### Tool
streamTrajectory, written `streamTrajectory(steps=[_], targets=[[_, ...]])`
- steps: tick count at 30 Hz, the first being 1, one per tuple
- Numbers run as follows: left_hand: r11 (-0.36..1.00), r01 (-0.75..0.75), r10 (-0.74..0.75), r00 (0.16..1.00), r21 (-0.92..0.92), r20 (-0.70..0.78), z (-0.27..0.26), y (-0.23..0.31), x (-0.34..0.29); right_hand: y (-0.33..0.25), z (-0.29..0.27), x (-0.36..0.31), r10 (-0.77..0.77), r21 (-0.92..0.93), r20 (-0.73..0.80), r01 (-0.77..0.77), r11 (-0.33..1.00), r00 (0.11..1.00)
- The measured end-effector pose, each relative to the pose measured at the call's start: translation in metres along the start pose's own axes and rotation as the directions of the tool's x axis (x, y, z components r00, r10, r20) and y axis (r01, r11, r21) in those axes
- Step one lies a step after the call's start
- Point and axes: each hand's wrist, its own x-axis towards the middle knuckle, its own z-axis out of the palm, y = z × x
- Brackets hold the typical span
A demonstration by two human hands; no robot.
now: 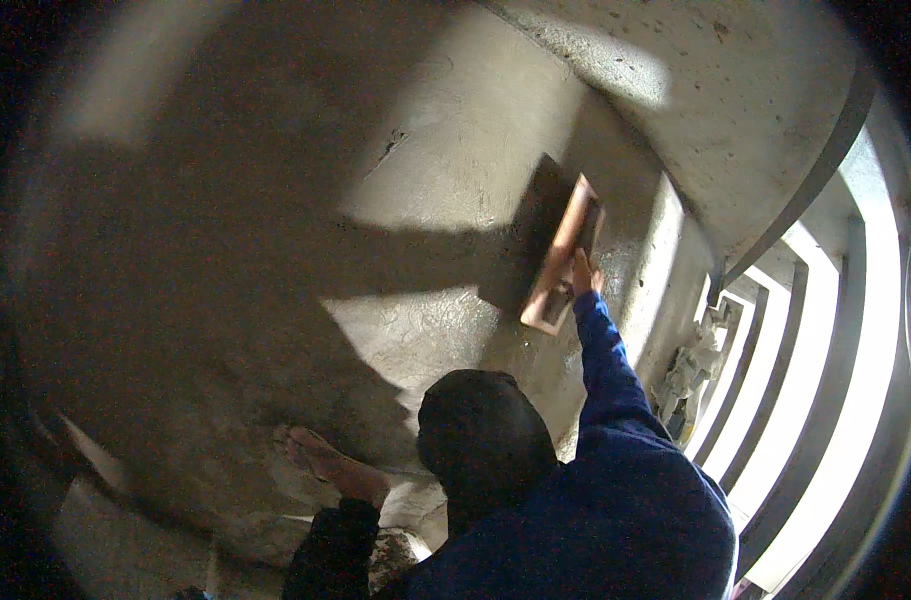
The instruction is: The person smooths a freshly poured concrete floor using a wooden float and a red-handled trowel. They repeatedly rub the surface in circular and sweeping motions to level and finish the wet concrete.
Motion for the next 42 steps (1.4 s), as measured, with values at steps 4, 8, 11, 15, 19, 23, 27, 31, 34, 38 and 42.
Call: streamTrajectory(steps=[4,8,11,15,19,23,27,31,34,38,42], targets=[[1.0,0.005,-0.005,1.0,0.004,0.004,-0.005,-0.01,0.003,-0.12,0.055,0.046,-0.037,0.137,0.008,0.036,0.99,0.999],[1.0,-0.006,0.006,1.0,0.007,0.003,-0.018,-0.019,0.013,-0.274,0.09,0.041,-0.175,0.605,0.373,-0.096,0.791,0.911],[1.0,-0.019,0.019,1.0,0.016,0.013,-0.03,-0.023,0.025,-0.378,0.125,0.014,-0.693,-0.257,0.383,0.791,0.555,0.611],[0.999,-0.051,0.051,0.999,0.013,0.01,-0.037,-0.028,0.041,-0.411,0.162,-0.05,-0.697,0.015,0.379,0.749,0.662,0.608],[0.996,-0.081,0.081,0.997,0.025,0.008,-0.039,-0.033,0.047,-0.366,0.146,-0.088,-0.621,0.085,0.637,0.759,0.646,0.457],[0.997,-0.071,0.07,0.997,-0.015,-0.028,-0.054,-0.043,0.037,-0.333,0.089,-0.06,-0.554,0.066,0.755,0.8,0.596,0.351],[0.998,-0.056,0.055,0.997,-0.015,-0.059,-0.069,-0.052,0.027,-0.355,0.069,0.03,-0.576,-0.308,0.565,0.799,0.516,0.59],[0.999,-0.034,0.032,0.998,-0.029,-0.06,-0.073,-0.056,0.025,-0.356,0.109,0.078,-0.663,-0.234,0.498,0.823,0.517,0.558],[0.998,-0.048,0.049,0.999,0.032,-0.02,-0.068,-0.053,0.033,-0.336,0.146,0.053,-0.745,-0.172,0.566,0.935,0.31,0.352],[0.87,-0.362,0.339,0.932,0.334,0.127,-0.056,-0.041,0.059,-0.287,0.16,-0.056,-0.866,0.093,0.377,0.916,0.389,0.33],[0.855,-0.373,0.357,0.927,0.361,0.111,-0.043,-0.03,0.072,-0.234,0.11,-0.12,-0.646,0.192,0.678,0.764,0.617,0.351]])
